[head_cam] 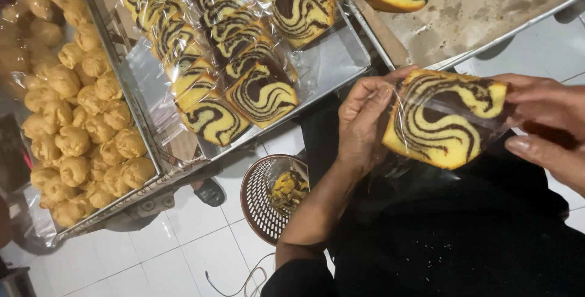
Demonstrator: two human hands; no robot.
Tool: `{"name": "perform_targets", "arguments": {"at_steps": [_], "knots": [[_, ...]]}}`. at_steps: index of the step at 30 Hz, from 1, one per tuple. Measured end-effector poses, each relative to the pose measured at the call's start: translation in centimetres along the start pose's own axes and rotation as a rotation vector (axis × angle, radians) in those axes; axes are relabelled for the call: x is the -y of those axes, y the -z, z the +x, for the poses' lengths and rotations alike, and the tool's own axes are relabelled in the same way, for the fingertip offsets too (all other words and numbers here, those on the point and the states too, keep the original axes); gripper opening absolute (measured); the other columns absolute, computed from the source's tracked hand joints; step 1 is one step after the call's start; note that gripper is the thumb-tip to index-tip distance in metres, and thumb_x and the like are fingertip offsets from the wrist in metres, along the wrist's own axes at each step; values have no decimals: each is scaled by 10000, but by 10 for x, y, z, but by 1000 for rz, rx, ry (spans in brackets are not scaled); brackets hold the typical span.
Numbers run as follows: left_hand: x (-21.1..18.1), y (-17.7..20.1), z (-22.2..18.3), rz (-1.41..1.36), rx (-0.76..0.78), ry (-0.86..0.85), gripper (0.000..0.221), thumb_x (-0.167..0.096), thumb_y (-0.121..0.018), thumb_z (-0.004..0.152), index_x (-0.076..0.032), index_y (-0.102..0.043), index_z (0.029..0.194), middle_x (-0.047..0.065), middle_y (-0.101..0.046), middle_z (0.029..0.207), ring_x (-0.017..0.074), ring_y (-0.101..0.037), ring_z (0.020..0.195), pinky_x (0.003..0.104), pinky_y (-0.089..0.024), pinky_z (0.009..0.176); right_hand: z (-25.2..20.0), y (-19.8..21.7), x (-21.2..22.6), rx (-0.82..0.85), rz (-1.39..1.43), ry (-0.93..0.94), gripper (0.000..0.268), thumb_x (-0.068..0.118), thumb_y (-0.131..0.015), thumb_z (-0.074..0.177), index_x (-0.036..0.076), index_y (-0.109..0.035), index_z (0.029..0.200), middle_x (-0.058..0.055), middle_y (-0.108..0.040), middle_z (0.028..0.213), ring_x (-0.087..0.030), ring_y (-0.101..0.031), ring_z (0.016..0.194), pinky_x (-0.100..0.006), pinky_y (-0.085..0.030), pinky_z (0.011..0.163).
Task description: Packing individual slices of marble cake into plastic bags from a tray on the floor.
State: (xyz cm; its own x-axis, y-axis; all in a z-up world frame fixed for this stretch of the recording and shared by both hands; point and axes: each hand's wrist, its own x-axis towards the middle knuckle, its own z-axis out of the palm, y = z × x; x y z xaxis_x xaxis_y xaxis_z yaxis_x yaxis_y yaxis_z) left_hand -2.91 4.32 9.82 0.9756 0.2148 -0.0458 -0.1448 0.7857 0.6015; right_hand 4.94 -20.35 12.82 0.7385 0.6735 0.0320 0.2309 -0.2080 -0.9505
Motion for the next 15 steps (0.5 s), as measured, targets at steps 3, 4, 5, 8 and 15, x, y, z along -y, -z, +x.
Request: {"name": "perform_targets", "arguments": {"at_steps": [3, 4, 5, 8, 15], "knots": [[-4, -6, -4, -22, 5, -16, 62, -39, -550, 1080, -36, -612, 1075, 256, -553, 1457, 306, -562, 1342, 430, -467, 1179, 4, -3, 14, 61, -50, 81, 515, -156, -521, 776, -16, -404, 1257, -324, -374, 1525, -424, -639, 1204, -483, -641, 1004], [-5, -7, -6, -22, 4, -20, 62, -39, -550, 1080, -36, -612, 1075, 256, -553, 1457, 306, -562, 1342, 430, -467, 1179, 5, -4, 16, 64, -50, 83, 515, -156, -521, 776, -16, -404, 1257, -324, -374, 1525, -424, -639, 1204, -483, -641, 1004], [-7, -9, -9, -27, 16, -25, 53, -47, -558, 1082, -28, -607, 1081, 267, -540, 1468, 310, -561, 1342, 427, -471, 1179, 6, -5, 18, 57, -59, 98, 450, -149, -531, 789, -35, -405, 1206, -318, -390, 1501, -430, -661, 1189, -463, -656, 984], [-13, -14, -15, 36, 59, -38, 66, -71, -562, 1088, -29, -607, 1112, 275, -531, 1482, 295, -581, 1324, 422, -498, 1168, 5, -6, 10, 45, -121, 149, 210, -98, -545, 837, -72, -493, 1039, -306, -426, 1471, -395, -679, 1148, -417, -664, 950], [-31, -23, -23, 126, 312, -81, 142, -65, -532, 1116, -92, -638, 1207, 228, -509, 1570, 306, -496, 1518, 463, -481, 1287, -1, 7, -8, 23, -221, 153, 43, -87, -638, 749, -56, -667, 750, -276, -401, 1663, -292, -646, 1055, -364, -592, 889]]}}
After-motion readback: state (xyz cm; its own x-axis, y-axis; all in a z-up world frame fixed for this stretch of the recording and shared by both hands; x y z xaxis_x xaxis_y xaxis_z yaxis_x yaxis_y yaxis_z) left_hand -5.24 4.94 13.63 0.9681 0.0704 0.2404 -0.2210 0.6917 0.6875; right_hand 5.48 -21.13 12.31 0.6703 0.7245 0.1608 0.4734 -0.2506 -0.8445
